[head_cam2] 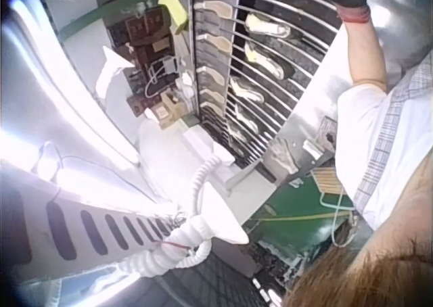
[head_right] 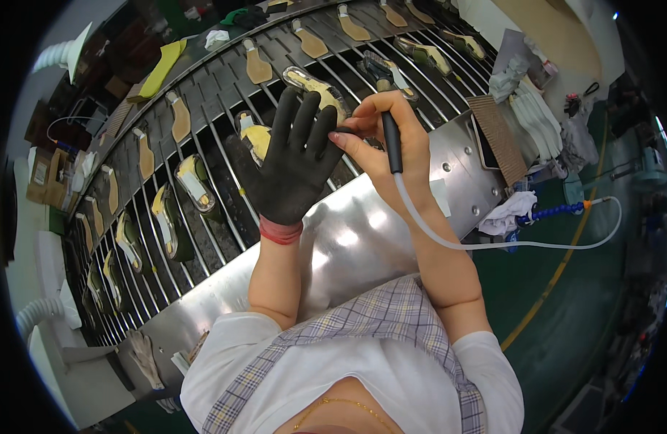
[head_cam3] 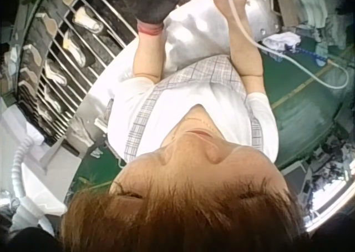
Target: The person applies adhesive to the soles of shoes on shoe lasts using a handheld applicator brush, attaches small strips to the soles, and places the shoes onto a conveyor belt. The person then wipes the applicator brush on a piece of cardboard.
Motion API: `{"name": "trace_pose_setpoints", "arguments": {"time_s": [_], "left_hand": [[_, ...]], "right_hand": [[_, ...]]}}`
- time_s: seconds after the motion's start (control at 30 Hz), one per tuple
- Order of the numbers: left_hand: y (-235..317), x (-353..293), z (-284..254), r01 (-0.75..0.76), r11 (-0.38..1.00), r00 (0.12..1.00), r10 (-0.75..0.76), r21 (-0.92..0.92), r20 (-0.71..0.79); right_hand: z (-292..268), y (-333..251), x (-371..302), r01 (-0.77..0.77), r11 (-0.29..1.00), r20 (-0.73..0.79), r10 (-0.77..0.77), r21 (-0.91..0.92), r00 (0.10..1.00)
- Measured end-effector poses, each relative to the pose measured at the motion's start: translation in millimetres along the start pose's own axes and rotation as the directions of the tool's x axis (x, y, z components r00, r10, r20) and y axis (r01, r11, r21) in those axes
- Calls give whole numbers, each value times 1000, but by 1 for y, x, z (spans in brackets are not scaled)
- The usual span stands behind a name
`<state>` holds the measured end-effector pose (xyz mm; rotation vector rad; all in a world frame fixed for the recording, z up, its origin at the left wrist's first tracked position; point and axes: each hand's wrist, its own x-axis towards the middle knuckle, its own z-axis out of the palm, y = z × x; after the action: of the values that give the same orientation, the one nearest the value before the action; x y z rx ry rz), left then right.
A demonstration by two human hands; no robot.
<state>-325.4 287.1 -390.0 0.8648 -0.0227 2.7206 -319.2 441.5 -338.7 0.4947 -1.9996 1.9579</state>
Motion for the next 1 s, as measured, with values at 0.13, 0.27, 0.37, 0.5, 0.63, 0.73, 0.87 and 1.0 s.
{"name": "trace_pose_setpoints", "arguments": {"time_s": [0.13,0.27,0.37,0.5,0.63,0.73,0.87,1.0], "left_hand": [[2,-1,4,-18,1000,1000,18,-26,3],[-2,-2,11,-56,998,995,53,-32,-86],[-6,0,14,-10,1000,999,10,13,-42],[-9,1,17,22,996,998,-17,87,-53],[-15,-1,17,16,999,995,-13,31,-103],[-23,-1,19,29,1000,994,-28,7,-101],[-35,-3,27,11,996,985,4,92,-170],[-38,-1,34,46,987,979,-14,155,-203]], "right_hand": [[0,-4,-1,-23,1000,-10,23,18,1000],[3,-8,0,83,995,-14,-84,-63,996],[1,-13,0,334,879,-12,-359,-341,933],[-6,-19,0,523,637,116,-566,-566,816],[-13,-18,-2,534,571,163,-573,-623,803],[-16,-16,-4,538,532,180,-581,-654,794],[-18,-11,-7,591,349,268,-649,-727,712],[-20,-8,-9,597,271,262,-710,-755,653]]}}
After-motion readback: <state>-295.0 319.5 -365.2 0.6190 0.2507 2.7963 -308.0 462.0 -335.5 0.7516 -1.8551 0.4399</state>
